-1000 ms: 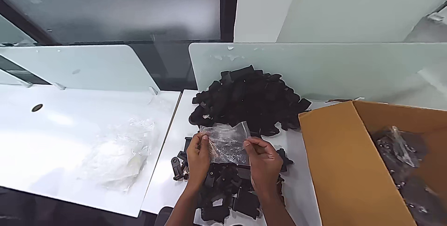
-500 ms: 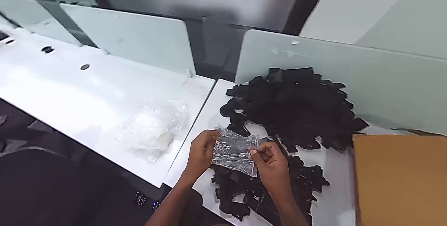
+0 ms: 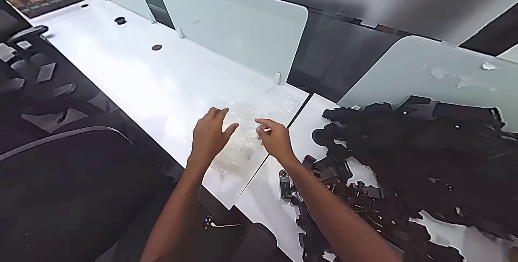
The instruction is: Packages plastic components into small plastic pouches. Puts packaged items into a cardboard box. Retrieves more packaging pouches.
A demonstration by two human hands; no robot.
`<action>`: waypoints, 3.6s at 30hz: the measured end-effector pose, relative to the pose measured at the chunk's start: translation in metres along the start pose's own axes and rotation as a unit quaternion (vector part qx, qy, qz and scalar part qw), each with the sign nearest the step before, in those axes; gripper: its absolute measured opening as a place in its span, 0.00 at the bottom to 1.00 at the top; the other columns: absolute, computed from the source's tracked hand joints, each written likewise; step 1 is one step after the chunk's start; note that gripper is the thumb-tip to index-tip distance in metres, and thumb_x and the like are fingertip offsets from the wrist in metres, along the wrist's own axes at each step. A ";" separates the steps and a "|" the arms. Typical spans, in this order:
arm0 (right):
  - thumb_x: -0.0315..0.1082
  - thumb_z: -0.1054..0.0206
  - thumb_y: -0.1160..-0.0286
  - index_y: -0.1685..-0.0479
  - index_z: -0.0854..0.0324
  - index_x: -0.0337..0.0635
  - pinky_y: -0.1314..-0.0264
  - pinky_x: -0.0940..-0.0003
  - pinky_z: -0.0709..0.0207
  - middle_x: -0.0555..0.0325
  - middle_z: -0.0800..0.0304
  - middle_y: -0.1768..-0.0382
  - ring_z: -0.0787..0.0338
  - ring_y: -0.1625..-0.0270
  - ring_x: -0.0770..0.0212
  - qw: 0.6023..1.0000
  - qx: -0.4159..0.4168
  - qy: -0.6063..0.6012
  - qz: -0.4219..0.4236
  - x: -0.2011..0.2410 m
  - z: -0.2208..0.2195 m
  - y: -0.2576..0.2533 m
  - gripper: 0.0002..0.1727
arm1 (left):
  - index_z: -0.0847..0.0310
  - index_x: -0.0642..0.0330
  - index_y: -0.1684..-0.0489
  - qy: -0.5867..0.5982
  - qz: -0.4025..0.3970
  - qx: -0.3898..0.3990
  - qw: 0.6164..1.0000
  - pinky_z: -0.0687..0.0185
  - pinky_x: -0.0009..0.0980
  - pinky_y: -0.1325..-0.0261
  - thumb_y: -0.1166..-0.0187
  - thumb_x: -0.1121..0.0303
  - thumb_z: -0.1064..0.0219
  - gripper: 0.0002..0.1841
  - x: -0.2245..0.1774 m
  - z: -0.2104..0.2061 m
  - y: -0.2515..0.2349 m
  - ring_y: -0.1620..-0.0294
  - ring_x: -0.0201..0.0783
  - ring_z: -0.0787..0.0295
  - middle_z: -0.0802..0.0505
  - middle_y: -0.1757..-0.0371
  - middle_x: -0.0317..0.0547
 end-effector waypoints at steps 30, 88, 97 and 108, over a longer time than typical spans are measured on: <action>0.40 0.33 0.20 0.48 0.09 0.45 0.67 0.78 0.09 0.66 0.04 0.60 0.06 0.66 0.73 0.940 -0.312 -0.063 -0.124 -0.066 0.316 0.376 0.12 | 0.14 0.55 0.35 0.185 -0.545 0.206 0.791 0.15 0.42 0.36 0.13 0.58 0.39 0.17 -0.445 -0.077 0.158 0.37 0.43 0.11 0.07 0.42 0.45; 0.48 0.43 0.14 0.42 0.13 0.47 0.61 0.62 0.17 0.61 0.11 0.66 0.13 0.67 0.66 0.756 -0.591 0.098 -0.264 -0.083 0.507 0.589 0.19 | 0.12 0.56 0.57 0.391 -0.460 0.447 0.660 0.08 0.25 0.53 0.18 0.61 0.32 0.09 -0.743 -0.098 0.222 0.56 0.26 0.07 0.06 0.59 0.34; 0.54 0.23 0.31 0.39 0.24 0.47 0.76 0.78 0.19 0.72 0.12 0.72 0.15 0.76 0.75 0.833 -0.519 -0.089 -0.167 -0.101 0.398 0.473 0.29 | 0.08 0.57 0.62 0.562 -0.257 0.471 0.629 0.09 0.25 0.57 0.24 0.65 0.25 0.06 -0.559 -0.099 0.155 0.65 0.27 0.08 0.04 0.65 0.36; 0.43 0.20 0.31 0.42 0.16 0.40 0.54 0.77 0.10 0.64 0.07 0.56 0.07 0.57 0.74 0.929 -0.356 -0.091 0.051 -0.046 0.329 0.359 0.22 | 0.19 0.55 0.79 0.599 -0.043 0.326 0.731 0.20 0.20 0.75 0.46 0.70 0.12 0.16 -0.439 -0.107 0.125 0.81 0.24 0.19 0.14 0.82 0.34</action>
Point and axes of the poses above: each hand's wrist, its own y-axis away from the middle knuckle, its own z-axis out of the back of the hand, x = y × z, the point moved 10 cm from there along -y, towards the middle knuckle
